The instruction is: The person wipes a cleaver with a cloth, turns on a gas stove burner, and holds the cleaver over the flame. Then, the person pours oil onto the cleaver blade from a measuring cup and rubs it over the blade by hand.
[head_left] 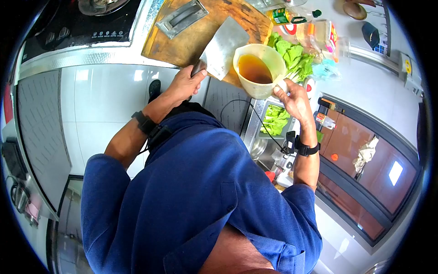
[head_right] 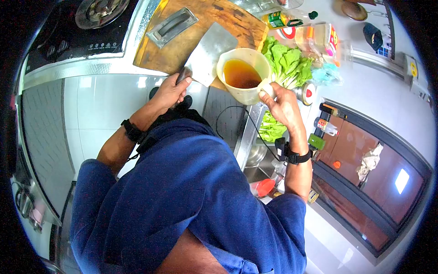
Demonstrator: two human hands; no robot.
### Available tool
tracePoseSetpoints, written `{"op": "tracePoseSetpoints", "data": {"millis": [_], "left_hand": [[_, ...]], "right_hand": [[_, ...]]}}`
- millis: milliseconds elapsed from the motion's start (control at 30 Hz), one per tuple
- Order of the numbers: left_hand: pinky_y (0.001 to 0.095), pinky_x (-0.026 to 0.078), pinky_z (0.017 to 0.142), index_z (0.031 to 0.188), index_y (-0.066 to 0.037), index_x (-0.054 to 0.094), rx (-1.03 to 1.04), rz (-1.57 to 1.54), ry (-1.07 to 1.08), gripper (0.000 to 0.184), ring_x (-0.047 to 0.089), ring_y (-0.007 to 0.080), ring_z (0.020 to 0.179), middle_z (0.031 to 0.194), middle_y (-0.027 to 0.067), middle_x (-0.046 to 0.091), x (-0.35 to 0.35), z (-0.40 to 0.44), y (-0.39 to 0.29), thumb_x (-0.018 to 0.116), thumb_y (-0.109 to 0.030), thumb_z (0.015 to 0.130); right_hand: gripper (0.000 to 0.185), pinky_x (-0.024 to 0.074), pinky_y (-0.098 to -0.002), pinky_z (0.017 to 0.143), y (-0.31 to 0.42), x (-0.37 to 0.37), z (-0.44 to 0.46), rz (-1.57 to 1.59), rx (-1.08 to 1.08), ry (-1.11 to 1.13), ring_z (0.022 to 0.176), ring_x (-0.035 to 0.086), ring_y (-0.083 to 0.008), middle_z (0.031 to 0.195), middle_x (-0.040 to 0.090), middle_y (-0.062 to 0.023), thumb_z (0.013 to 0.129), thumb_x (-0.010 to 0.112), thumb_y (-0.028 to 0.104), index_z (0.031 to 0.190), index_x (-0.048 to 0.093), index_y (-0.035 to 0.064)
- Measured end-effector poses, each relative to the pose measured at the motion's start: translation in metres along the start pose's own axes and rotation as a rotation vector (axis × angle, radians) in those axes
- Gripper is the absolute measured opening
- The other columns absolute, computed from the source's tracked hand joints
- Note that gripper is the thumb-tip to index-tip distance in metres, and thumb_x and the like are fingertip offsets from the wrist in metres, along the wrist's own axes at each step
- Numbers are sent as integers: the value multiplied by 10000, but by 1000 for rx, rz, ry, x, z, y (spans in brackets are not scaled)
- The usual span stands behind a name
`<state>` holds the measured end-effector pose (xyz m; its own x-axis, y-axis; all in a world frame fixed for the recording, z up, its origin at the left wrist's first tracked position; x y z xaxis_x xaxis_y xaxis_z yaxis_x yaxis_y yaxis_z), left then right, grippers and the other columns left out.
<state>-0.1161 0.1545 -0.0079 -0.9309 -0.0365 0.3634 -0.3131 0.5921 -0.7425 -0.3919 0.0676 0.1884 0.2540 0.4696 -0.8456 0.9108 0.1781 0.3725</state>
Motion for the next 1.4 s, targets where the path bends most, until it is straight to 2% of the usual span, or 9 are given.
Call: {"op": "tracePoseSetpoints", "data": {"millis": [400, 500, 900, 967, 1000, 1067, 1167, 1400], "left_hand": [[224, 446, 529, 1066, -13, 573, -5, -3, -13, 321, 471, 57, 616, 750, -10, 517, 1, -5, 7, 635, -321, 1000], [212, 408, 481, 1090, -45, 583, -8, 15, -26, 312, 486, 60, 552, 713, -17, 526, 0, -3, 12, 597, -349, 1022], [218, 408, 484, 1108, -31, 581, -30, 32, -37, 332, 480, 65, 551, 712, -15, 523, -2, -6, 13, 597, -351, 1021], [219, 409, 487, 1108, -29, 580, -23, 47, -39, 330, 480, 65, 554, 713, -16, 522, -2, -6, 13, 597, -347, 1022], [219, 409, 487, 1108, -29, 580, -21, 46, -39, 330, 480, 65, 554, 713, -16, 522, -2, -6, 12, 597, -347, 1022], [220, 409, 486, 1106, -26, 580, -20, 27, -14, 331, 480, 66, 556, 713, -16, 520, -2, -7, 11, 597, -346, 1022], [217, 432, 489, 1088, -3, 570, -1, 14, -9, 385, 476, 60, 567, 715, -11, 518, -3, -8, 10, 621, -375, 1000], [222, 425, 480, 1079, -6, 565, -6, -1, -12, 374, 470, 62, 553, 714, -11, 517, -5, -7, 10, 613, -369, 1005]], "right_hand": [[292, 510, -397, 691, 10, 1, 4, -19, 28, 28, 729, 678, -293, 835, 706, -192, 909, 696, 251, 1065, 690, 5], [292, 512, -394, 700, 9, 2, 6, -14, 24, 32, 736, 682, -290, 831, 707, -190, 910, 696, 251, 1061, 690, 2], [294, 507, -398, 703, 5, 2, 9, 12, 53, 37, 716, 662, -283, 771, 689, -170, 926, 686, 284, 983, 680, -5], [334, 515, -324, 663, 4, -1, 10, -99, 63, 91, 713, 646, -162, 855, 717, -109, 969, 666, 270, 1111, 675, -33], [334, 515, -324, 663, 7, -1, 10, -101, 61, 90, 713, 646, -162, 855, 717, -109, 969, 666, 270, 1111, 675, -33], [312, 499, -409, 693, 12, -1, 9, -63, 61, 29, 700, 652, -303, 759, 675, -183, 923, 685, 305, 980, 688, -2], [307, 499, -417, 699, 17, -2, 9, -79, 99, 47, 715, 661, -310, 767, 677, -189, 921, 685, 300, 983, 691, -1], [313, 504, -413, 713, 17, -3, 8, -74, 83, 37, 741, 671, -305, 790, 688, -190, 919, 689, 302, 984, 692, -4]]}}
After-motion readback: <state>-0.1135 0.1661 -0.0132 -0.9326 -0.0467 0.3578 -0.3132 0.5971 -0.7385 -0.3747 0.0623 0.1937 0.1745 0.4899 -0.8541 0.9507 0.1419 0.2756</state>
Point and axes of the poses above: each hand's wrist, its own z-axis towards the middle knuckle, its own x-axis out of the palm, y = z × x, the point moved 1 cm from there along z, towards the middle knuckle
